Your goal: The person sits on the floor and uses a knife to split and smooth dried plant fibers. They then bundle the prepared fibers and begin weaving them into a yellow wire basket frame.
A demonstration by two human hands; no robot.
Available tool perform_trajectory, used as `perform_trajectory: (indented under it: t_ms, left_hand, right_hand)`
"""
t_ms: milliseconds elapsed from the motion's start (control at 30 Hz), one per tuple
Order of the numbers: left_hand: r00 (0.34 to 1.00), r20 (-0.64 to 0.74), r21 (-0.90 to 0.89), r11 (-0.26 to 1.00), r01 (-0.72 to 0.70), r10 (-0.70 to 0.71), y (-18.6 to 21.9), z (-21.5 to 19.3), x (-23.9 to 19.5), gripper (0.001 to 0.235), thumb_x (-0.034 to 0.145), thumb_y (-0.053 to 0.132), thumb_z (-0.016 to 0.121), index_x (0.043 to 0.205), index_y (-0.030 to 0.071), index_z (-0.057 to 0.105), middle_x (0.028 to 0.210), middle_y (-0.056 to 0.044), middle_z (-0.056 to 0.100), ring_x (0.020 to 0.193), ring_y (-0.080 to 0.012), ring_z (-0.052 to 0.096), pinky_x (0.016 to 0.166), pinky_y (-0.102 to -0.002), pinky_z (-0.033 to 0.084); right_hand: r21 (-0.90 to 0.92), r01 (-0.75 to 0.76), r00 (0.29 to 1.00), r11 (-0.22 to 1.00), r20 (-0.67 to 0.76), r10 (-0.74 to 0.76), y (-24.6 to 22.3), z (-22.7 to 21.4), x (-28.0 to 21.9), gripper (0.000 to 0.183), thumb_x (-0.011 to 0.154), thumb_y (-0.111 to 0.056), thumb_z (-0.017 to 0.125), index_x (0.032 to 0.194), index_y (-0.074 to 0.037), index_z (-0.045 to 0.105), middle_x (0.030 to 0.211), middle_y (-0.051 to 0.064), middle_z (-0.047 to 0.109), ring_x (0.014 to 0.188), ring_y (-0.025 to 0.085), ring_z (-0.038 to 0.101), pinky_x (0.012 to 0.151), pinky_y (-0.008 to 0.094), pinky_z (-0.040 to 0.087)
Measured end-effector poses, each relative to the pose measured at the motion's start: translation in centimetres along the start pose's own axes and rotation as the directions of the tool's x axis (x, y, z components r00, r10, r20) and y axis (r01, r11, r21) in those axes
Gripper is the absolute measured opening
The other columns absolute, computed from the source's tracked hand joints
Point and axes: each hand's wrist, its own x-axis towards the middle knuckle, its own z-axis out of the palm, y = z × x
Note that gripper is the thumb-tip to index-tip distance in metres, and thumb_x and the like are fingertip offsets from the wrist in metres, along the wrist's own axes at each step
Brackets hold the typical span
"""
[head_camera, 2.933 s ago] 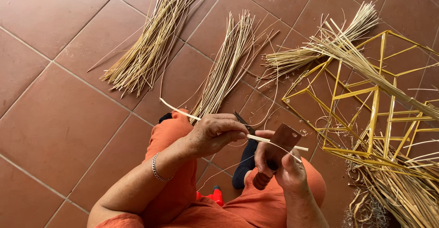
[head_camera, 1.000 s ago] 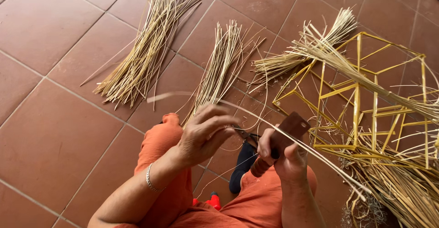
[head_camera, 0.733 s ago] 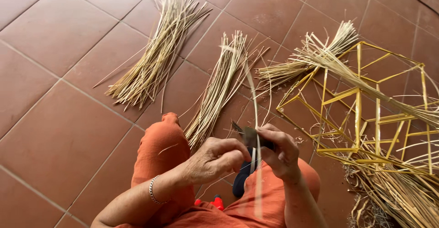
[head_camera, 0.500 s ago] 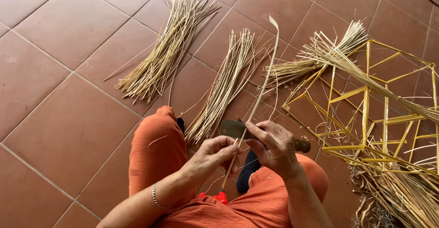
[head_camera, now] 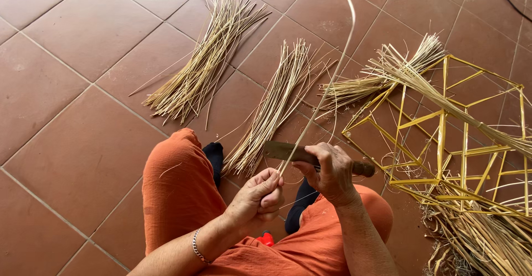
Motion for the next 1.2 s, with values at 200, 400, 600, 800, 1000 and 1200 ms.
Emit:
perform_trajectory:
  t_ms: [200,400,600,800,1000,1200]
  left_hand:
    - [0.999,-0.050,0.003,1.000,-0.014,0.014,-0.2,-0.2,0.2,0.020,0.111,0.027,0.048,0.106,0.009,0.056,0.059,0.000,0.046,0.044,-0.0063,0.030,0.039,-0.022,0.025]
    - [0.986,-0.168,0.051,0.999,-0.009,0.017,-0.7,0.1,0.4,0.024,0.112,0.027,0.042,0.105,0.009,0.056,0.055,-0.004,0.050,0.039,-0.0079,0.032,0.035,-0.023,0.027]
    - [0.968,-0.251,0.113,0.994,0.007,0.021,-0.9,-0.1,0.3,0.018,0.108,0.021,0.041,0.119,0.014,0.054,0.053,-0.005,0.050,0.035,-0.0092,0.029,0.034,-0.024,0.027]
    - [0.963,-0.270,0.139,0.990,0.010,0.028,-1.2,-0.8,0.3,0.015,0.108,0.020,0.042,0.118,0.012,0.051,0.056,-0.002,0.048,0.037,-0.0081,0.030,0.035,-0.023,0.025]
    - [0.931,-0.318,0.367,0.929,-0.053,0.179,-1.1,-1.1,0.9,0.027,0.109,0.036,0.043,0.116,0.013,0.056,0.057,-0.003,0.050,0.040,-0.0088,0.035,0.039,-0.024,0.032]
    - [0.976,-0.194,0.400,0.916,-0.014,0.100,0.4,-1.9,2.4,0.019,0.107,0.027,0.053,0.107,0.008,0.054,0.073,-0.005,0.063,0.055,-0.0144,0.056,0.053,-0.026,0.046]
  right_hand:
    - [-0.045,0.031,0.999,0.998,0.025,-0.030,-0.4,-0.1,0.8,0.041,0.098,-0.040,0.070,0.120,-0.010,0.052,0.082,0.007,0.063,0.067,0.023,0.064,0.060,0.038,0.049]
    - [0.009,0.011,0.997,1.000,0.075,-0.012,-1.4,-0.3,1.0,0.043,0.100,-0.035,0.068,0.133,-0.011,0.053,0.084,0.006,0.064,0.072,0.022,0.065,0.065,0.039,0.052]
    - [-0.019,-0.006,0.992,1.000,0.128,0.009,-1.7,0.0,0.9,0.050,0.099,-0.036,0.069,0.140,-0.011,0.057,0.080,0.004,0.059,0.070,0.020,0.061,0.065,0.038,0.053]
    - [-0.167,0.066,0.986,0.984,0.160,-0.039,-1.4,0.5,-0.1,0.051,0.098,-0.041,0.067,0.143,-0.018,0.060,0.076,0.002,0.053,0.066,0.019,0.056,0.060,0.037,0.050]
    - [-0.259,0.082,0.985,0.962,0.170,-0.038,-0.8,1.3,-0.5,0.047,0.105,-0.044,0.057,0.146,-0.021,0.059,0.082,0.003,0.056,0.067,0.016,0.056,0.060,0.035,0.051]
    - [-0.135,0.018,0.985,0.991,0.174,0.006,-1.1,1.1,-0.7,0.055,0.100,-0.037,0.064,0.149,-0.015,0.052,0.081,0.003,0.057,0.068,0.018,0.058,0.063,0.036,0.053]
